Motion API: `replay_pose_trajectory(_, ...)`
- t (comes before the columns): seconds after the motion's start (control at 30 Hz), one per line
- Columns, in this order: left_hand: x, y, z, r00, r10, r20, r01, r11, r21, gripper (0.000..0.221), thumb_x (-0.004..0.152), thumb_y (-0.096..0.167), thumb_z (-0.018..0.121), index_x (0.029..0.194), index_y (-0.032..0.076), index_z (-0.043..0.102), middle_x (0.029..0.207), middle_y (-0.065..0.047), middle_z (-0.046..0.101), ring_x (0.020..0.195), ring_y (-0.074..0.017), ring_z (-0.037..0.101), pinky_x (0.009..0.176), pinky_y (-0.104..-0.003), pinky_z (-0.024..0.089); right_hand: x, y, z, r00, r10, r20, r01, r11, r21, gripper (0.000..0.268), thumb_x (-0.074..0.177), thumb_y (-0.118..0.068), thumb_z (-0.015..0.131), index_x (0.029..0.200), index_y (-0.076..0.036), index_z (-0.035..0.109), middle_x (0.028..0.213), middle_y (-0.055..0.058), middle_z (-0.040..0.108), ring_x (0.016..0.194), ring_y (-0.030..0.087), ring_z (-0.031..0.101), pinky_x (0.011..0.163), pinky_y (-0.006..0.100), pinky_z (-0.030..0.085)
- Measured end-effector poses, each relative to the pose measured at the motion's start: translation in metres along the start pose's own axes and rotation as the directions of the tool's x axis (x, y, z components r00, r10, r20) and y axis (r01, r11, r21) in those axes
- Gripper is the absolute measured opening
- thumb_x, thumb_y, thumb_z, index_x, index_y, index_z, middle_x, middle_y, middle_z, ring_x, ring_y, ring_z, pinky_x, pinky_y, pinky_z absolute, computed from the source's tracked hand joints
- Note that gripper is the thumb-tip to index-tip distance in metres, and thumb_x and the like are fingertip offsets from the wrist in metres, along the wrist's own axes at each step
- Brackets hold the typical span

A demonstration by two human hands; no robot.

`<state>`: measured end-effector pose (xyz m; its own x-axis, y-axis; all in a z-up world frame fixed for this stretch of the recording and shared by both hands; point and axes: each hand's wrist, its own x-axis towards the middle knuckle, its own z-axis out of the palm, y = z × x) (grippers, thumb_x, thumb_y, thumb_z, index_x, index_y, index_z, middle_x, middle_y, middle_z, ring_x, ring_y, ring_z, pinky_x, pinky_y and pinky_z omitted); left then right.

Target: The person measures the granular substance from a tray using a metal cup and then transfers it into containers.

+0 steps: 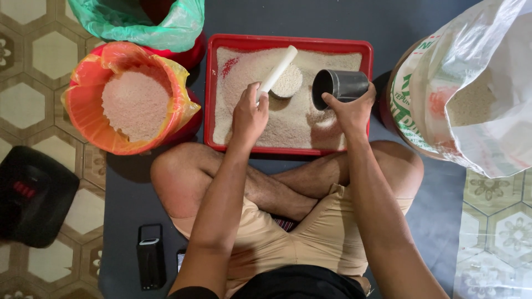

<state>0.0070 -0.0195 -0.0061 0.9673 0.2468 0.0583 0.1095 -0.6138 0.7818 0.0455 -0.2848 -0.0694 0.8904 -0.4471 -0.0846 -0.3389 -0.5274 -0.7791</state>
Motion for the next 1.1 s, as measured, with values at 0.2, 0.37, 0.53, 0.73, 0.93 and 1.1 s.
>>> replay_pose_trajectory(0.2,-0.002,-0.007,0.003,1.0,-0.022,0.008,0.022,1.0,-0.014,0.028,0.095,0.03,0.058,0.12,0.018,0.064,0.101,-0.015,0.069,0.097,-0.0393,0.072,0.082,-0.051,0.06,-0.003,-0.006,-0.004,0.999,0.032,0.027,-0.031,0.999,-0.015,0.127,0.055,-0.051,0.107,0.15,-0.01,0.033,0.142,0.019,0.047,0.139,0.035,0.049,0.121,0.043,0.038)
replay_pose_trajectory(0.37,-0.002,-0.005,-0.004,0.998,-0.043,0.045,0.044,0.999,-0.02,0.031,0.091,0.028,0.059,0.119,0.017,0.066,0.101,-0.018,0.069,0.1,-0.0412,0.071,0.086,-0.052,0.059,-0.007,-0.01,-0.007,1.0,-0.002,0.023,0.002,1.0,-0.003,0.125,0.055,-0.051,0.106,0.149,-0.008,0.035,0.142,0.024,0.047,0.138,0.039,0.05,0.119,0.047,0.039)
replay_pose_trajectory(0.53,-0.003,-0.006,-0.011,0.991,-0.081,0.108,0.084,0.996,-0.022,0.03,0.087,0.033,0.058,0.113,0.021,0.067,0.099,-0.014,0.072,0.098,-0.0375,0.073,0.085,-0.05,0.059,-0.008,-0.008,-0.008,1.0,0.003,0.018,-0.002,0.999,-0.049,0.129,0.056,-0.055,0.105,0.151,-0.007,0.033,0.144,0.024,0.046,0.139,0.039,0.049,0.12,0.047,0.038)
replay_pose_trajectory(0.73,-0.007,0.007,-0.021,0.981,-0.126,0.146,0.131,0.991,-0.023,0.036,0.084,0.033,0.057,0.113,0.014,0.07,0.102,-0.019,0.072,0.103,-0.0401,0.071,0.091,-0.051,0.056,-0.011,-0.013,-0.013,0.999,0.033,0.037,-0.031,0.998,-0.055,0.129,0.056,-0.057,0.104,0.151,-0.009,0.031,0.145,0.024,0.046,0.14,0.039,0.048,0.122,0.048,0.036)
replay_pose_trajectory(0.93,-0.003,-0.003,-0.017,0.97,-0.145,0.193,0.149,0.989,-0.006,0.035,0.082,0.035,0.056,0.108,0.019,0.072,0.102,-0.012,0.073,0.105,-0.0364,0.071,0.093,-0.048,0.055,-0.01,-0.01,-0.011,0.999,0.03,0.02,-0.029,0.996,-0.089,0.127,0.059,-0.059,0.103,0.151,-0.008,0.031,0.143,0.023,0.047,0.139,0.038,0.05,0.119,0.049,0.038)
replay_pose_trajectory(1.1,-0.002,0.006,-0.011,0.981,-0.129,0.145,0.137,0.99,-0.041,0.037,0.088,0.031,0.053,0.118,0.016,0.067,0.106,-0.016,0.07,0.106,-0.0399,0.07,0.093,-0.051,0.055,-0.008,-0.011,-0.008,0.999,0.035,0.022,-0.033,0.997,-0.076,0.128,0.058,-0.058,0.103,0.151,-0.008,0.031,0.144,0.024,0.047,0.14,0.037,0.048,0.12,0.047,0.037)
